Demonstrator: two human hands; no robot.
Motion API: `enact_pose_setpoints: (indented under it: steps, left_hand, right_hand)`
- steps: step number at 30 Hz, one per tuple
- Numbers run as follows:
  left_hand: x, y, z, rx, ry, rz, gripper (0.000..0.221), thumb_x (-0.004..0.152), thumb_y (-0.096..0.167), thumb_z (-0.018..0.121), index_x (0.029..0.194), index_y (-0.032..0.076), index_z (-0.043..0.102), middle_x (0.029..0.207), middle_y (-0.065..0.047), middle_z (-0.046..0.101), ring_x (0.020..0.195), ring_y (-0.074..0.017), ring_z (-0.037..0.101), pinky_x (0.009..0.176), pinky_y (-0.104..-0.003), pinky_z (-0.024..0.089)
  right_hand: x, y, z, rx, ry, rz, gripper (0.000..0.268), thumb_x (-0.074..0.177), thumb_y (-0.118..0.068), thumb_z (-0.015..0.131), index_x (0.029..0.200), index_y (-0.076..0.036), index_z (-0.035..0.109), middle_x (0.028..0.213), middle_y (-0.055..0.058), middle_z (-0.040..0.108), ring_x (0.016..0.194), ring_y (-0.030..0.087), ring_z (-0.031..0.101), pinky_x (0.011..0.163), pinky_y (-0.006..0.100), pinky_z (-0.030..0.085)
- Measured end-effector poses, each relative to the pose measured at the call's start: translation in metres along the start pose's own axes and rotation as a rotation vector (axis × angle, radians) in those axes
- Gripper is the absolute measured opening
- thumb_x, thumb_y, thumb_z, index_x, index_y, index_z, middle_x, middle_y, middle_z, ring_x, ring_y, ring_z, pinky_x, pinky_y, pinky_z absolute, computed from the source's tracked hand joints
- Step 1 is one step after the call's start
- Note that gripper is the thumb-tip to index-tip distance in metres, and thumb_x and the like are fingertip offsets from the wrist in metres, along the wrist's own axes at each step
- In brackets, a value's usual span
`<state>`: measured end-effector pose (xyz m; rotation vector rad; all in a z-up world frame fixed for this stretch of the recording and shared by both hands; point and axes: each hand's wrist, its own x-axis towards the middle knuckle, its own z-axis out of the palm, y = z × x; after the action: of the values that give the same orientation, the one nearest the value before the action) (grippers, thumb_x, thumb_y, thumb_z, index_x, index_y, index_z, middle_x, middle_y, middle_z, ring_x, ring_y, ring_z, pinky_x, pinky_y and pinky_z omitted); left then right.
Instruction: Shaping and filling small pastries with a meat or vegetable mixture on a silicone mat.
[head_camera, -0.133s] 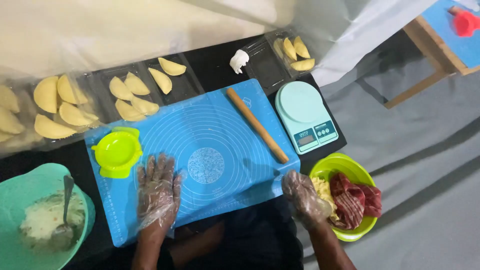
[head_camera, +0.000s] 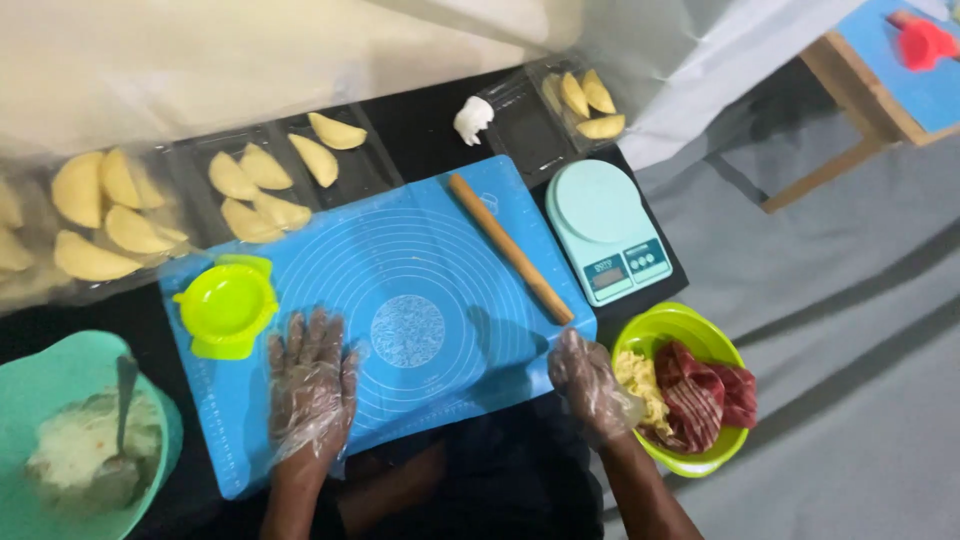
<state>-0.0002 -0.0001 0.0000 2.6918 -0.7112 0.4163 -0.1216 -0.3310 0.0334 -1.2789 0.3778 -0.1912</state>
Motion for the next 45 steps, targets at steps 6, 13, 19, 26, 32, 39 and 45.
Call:
enact_pose_setpoints:
  steps: [6,13,19,26,32,39,45]
  left_hand:
    - [0.001,-0.004,0.008,-0.054,0.036,-0.020,0.053,0.108,0.035,0.042,0.149,0.004,0.056,0.163,-0.018,0.046,0.157,-0.0418,0.032,0.130,-0.059,0.018]
    - [0.004,-0.003,0.007,-0.004,-0.019,-0.044,0.057,0.107,0.040,0.041,0.153,0.007,0.052,0.165,-0.018,0.043,0.158,-0.0421,0.031,0.131,-0.058,0.020]
    - [0.006,0.002,0.002,-0.004,-0.020,-0.051,0.054,0.107,0.036,0.043,0.149,0.004,0.058,0.161,-0.021,0.049,0.155,-0.0442,0.038,0.130,-0.060,0.023]
    - [0.006,0.004,0.003,0.003,-0.087,-0.110,0.057,0.107,0.038,0.042,0.152,0.006,0.055,0.164,-0.020,0.047,0.157,-0.0442,0.034,0.131,-0.059,0.017]
    - [0.007,0.005,0.003,0.018,-0.069,-0.090,0.058,0.108,0.040,0.041,0.151,0.005,0.057,0.164,-0.020,0.048,0.160,-0.0427,0.034,0.133,-0.058,0.018]
    - [0.015,0.014,-0.009,0.023,-0.079,-0.049,0.056,0.109,0.035,0.044,0.147,-0.002,0.061,0.160,-0.026,0.052,0.155,-0.0477,0.040,0.130,-0.061,0.025]
    - [0.013,0.020,-0.007,-0.034,0.051,0.020,0.047,0.108,0.022,0.055,0.143,-0.008,0.066,0.155,-0.033,0.058,0.149,-0.0554,0.051,0.124,-0.071,0.036]
  right_hand:
    - [0.048,-0.012,-0.059,-1.622,-0.088,-0.361,0.057,0.097,-0.017,0.059,0.151,-0.013,0.040,0.151,0.021,0.042,0.132,0.038,0.047,0.112,0.049,0.041]
    - [0.087,-0.149,-0.005,-1.082,0.378,0.199,0.052,0.099,-0.014,0.055,0.151,-0.019,0.052,0.123,0.015,0.070,0.098,0.024,0.072,0.072,0.037,0.059]
    - [0.148,-0.129,-0.035,-1.077,0.400,-0.228,0.023,0.096,-0.009,0.070,0.117,-0.002,0.063,0.106,0.017,0.075,0.092,0.029,0.075,0.073,0.034,0.064]
    - [0.202,-0.087,-0.071,-1.002,0.454,-0.110,0.035,0.098,-0.035,0.072,0.120,-0.009,0.064,0.104,0.008,0.067,0.085,0.020,0.069,0.074,0.035,0.059]
    - [0.080,-0.142,-0.079,-1.088,0.631,-0.110,0.038,0.106,-0.020,0.052,0.142,-0.010,0.060,0.149,0.021,0.053,0.124,0.035,0.060,0.097,0.039,0.055]
    - [0.018,0.043,-0.255,-1.383,0.542,0.144,0.034,0.101,-0.026,0.048,0.123,-0.004,0.062,0.118,0.020,0.064,0.097,0.029,0.063,0.069,0.033,0.049]
    - [0.004,0.164,-0.316,-1.775,0.440,0.404,0.107,0.083,-0.079,0.051,0.163,-0.013,0.027,0.167,0.017,0.028,0.153,0.034,0.028,0.127,0.045,0.018]
